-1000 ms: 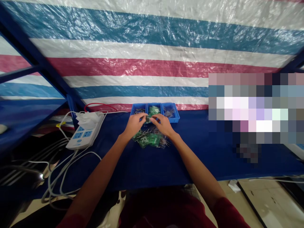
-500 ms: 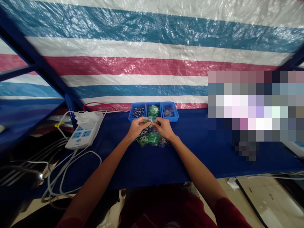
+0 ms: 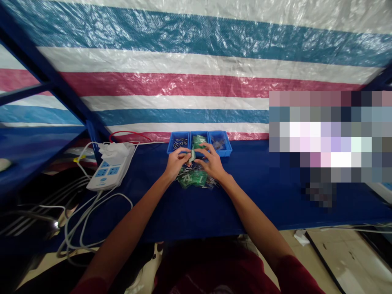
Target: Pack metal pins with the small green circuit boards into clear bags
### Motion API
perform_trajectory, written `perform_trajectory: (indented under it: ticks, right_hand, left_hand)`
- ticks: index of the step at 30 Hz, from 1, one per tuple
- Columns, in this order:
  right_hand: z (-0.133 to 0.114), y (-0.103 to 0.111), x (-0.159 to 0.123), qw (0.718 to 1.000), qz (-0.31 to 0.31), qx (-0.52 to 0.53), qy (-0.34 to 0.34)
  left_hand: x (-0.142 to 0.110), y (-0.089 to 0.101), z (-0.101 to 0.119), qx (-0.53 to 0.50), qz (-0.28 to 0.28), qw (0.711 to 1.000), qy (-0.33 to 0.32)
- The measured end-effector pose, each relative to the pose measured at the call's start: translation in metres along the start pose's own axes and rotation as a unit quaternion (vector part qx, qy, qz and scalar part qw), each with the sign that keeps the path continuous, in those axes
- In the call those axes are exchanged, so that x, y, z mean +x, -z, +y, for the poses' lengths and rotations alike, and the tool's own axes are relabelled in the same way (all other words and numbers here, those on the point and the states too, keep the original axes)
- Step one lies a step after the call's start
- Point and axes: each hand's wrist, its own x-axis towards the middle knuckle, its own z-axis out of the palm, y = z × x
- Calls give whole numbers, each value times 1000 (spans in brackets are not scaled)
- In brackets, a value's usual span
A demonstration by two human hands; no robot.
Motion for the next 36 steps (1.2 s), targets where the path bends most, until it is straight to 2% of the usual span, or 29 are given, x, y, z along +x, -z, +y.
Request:
perform_trajectory:
  ticks: [6, 12, 14, 16, 18, 20, 23, 27, 32, 36]
  right_hand:
    - [3, -1, 1, 1000, 10, 1, 7]
    - [3, -5, 0, 998, -4, 0, -58]
    - [1, -5, -1, 997, 12, 21, -68]
    - [-3, -4, -1, 996, 26, 46, -76]
    - [-4, -3, -2, 995, 30, 70, -62]
    - [-3, -4, -2, 996, 24, 78, -19]
    - [1, -8, -2, 997, 39, 54, 46]
    - [8, -12, -2, 997, 62, 32, 36]
    - [9, -9, -1, 1000, 24, 1, -13]
    - [3, -7, -1, 999, 35, 32, -22]
  left_hand:
    - [0, -1, -1, 3, -23, 999, 27]
    - [1, 2, 2, 135, -8, 988, -71]
    - [-1, 1, 3, 156, -21, 985, -71]
    - [-3, 0, 5, 133, -25, 989, -59]
    - [-4, 0, 7, 83, -9, 995, -49]
    - [-5, -1, 8, 36, 17, 998, -44]
    - [-5, -1, 8, 23, 30, 999, -36]
    - [-5, -2, 9, 87, -6, 995, -42]
    - [-5, -1, 11, 238, -18, 961, -138]
    - [-6, 0, 8, 240, -7, 964, -110]
